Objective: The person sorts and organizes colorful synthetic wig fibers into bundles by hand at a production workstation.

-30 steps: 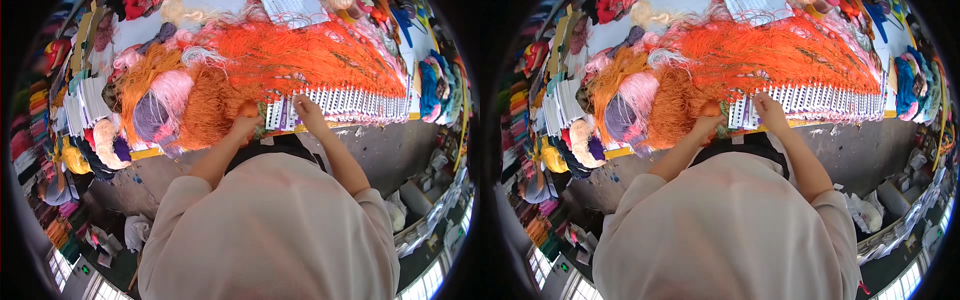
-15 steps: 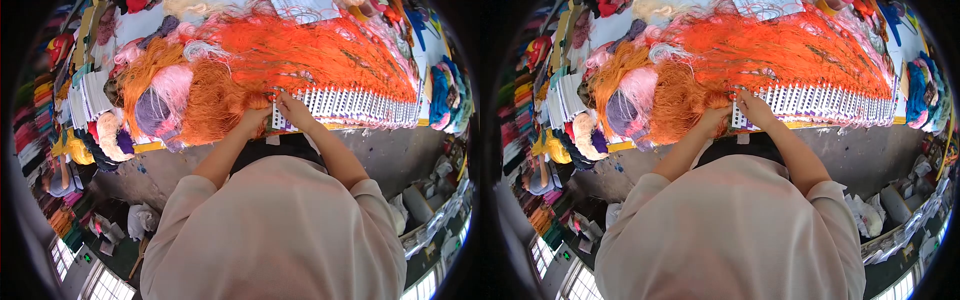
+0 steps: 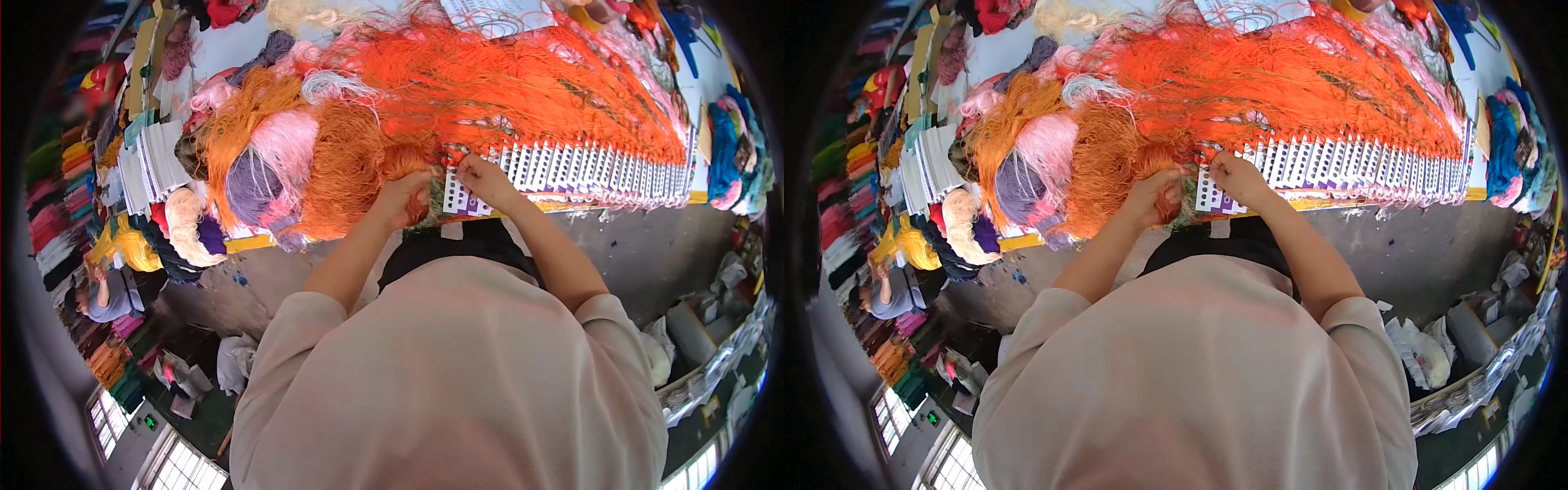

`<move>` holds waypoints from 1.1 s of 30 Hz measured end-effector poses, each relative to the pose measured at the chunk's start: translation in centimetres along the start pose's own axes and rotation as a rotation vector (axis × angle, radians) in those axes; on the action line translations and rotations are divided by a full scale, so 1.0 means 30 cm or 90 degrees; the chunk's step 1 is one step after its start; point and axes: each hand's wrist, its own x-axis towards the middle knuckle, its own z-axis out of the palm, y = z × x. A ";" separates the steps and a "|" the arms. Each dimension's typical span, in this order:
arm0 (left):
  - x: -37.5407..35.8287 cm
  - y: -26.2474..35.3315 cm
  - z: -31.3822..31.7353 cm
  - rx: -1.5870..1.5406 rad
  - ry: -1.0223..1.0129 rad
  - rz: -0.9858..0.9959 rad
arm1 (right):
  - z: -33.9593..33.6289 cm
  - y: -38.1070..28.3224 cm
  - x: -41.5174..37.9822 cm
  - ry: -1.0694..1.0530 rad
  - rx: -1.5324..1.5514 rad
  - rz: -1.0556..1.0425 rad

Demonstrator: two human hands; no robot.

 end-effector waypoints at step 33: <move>-0.443 0.505 0.072 -0.081 -0.208 0.312 | 0.126 -0.454 -0.240 0.099 0.314 -0.223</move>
